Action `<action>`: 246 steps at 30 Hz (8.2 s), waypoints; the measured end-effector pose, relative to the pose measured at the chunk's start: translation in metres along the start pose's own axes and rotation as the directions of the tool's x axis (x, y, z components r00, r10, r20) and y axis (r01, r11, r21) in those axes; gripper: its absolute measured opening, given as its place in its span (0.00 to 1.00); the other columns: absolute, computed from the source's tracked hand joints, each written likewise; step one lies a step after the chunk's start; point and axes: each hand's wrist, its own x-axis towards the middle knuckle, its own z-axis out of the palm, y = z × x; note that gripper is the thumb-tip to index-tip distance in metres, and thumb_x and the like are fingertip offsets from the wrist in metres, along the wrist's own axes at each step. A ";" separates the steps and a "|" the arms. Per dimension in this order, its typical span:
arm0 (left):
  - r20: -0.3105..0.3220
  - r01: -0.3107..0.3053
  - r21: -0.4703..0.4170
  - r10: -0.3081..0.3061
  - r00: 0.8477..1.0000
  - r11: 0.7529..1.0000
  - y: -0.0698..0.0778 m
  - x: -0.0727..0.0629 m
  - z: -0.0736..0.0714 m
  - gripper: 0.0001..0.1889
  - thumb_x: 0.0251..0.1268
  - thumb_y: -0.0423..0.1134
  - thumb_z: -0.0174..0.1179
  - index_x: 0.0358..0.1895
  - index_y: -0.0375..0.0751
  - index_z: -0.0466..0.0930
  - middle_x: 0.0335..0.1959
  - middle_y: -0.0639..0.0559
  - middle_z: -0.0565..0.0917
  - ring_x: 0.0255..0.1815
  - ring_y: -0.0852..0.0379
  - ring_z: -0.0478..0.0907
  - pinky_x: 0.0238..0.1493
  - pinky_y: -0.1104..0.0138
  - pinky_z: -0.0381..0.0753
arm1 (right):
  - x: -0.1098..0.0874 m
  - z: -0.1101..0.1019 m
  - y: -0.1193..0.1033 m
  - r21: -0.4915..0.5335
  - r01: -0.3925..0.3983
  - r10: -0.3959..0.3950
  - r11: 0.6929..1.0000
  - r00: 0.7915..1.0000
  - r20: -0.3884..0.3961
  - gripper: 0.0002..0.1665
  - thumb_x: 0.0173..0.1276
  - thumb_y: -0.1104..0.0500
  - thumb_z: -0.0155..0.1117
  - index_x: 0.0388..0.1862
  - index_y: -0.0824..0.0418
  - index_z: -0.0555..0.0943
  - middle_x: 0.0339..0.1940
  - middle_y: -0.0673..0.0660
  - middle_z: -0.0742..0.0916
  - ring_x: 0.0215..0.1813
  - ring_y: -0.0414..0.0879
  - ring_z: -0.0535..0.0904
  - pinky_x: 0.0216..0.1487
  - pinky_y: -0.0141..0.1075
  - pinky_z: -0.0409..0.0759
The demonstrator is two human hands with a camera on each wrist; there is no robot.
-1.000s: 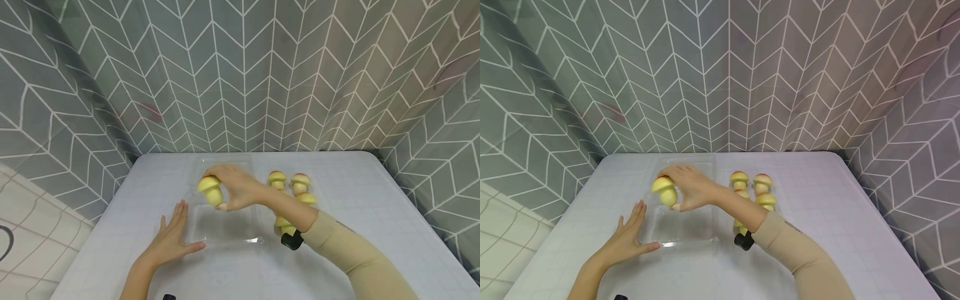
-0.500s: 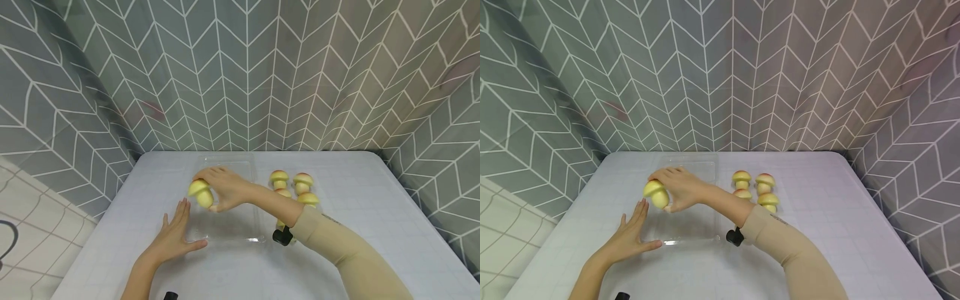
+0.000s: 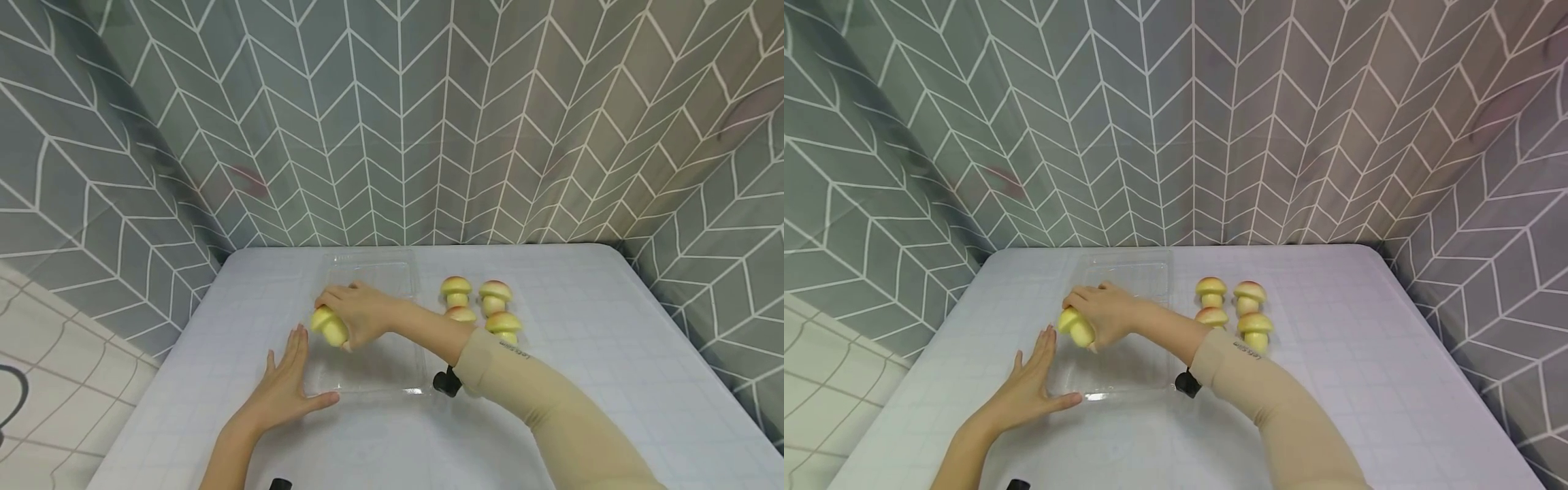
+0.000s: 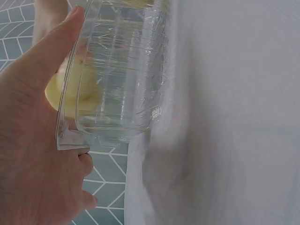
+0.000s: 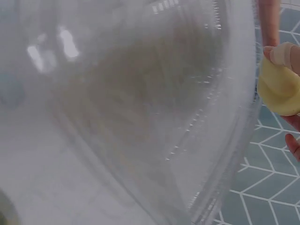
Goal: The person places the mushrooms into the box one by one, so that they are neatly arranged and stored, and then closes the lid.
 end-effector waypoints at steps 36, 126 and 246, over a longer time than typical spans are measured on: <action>-0.012 -0.016 0.011 0.016 1.000 1.000 0.005 0.000 -0.003 0.66 0.47 0.68 0.66 0.73 0.23 0.40 0.75 0.30 0.43 0.75 0.34 0.40 0.63 0.29 0.38 | -0.019 0.029 -0.001 -0.105 -0.042 0.049 0.994 0.997 0.064 0.60 0.49 0.45 0.78 0.73 0.55 0.52 0.69 0.54 0.63 0.64 0.48 0.64 0.61 0.37 0.70; -0.021 -0.051 -0.018 0.051 0.998 0.999 -0.003 0.005 0.002 0.66 0.46 0.65 0.68 0.73 0.22 0.38 0.75 0.29 0.42 0.75 0.33 0.41 0.62 0.29 0.39 | -0.239 -0.022 0.068 0.080 -0.167 0.185 0.983 0.848 -0.496 0.55 0.31 0.51 0.81 0.61 0.61 0.65 0.53 0.60 0.74 0.54 0.53 0.70 0.51 0.51 0.70; -0.017 -0.048 -0.053 0.047 0.999 0.997 -0.002 0.003 0.003 0.67 0.46 0.65 0.69 0.74 0.24 0.36 0.75 0.29 0.40 0.75 0.32 0.40 0.63 0.30 0.40 | -0.232 -0.032 0.055 0.021 -0.348 0.297 0.937 0.764 -0.572 0.50 0.36 0.44 0.77 0.58 0.63 0.67 0.51 0.54 0.76 0.47 0.44 0.73 0.39 0.39 0.69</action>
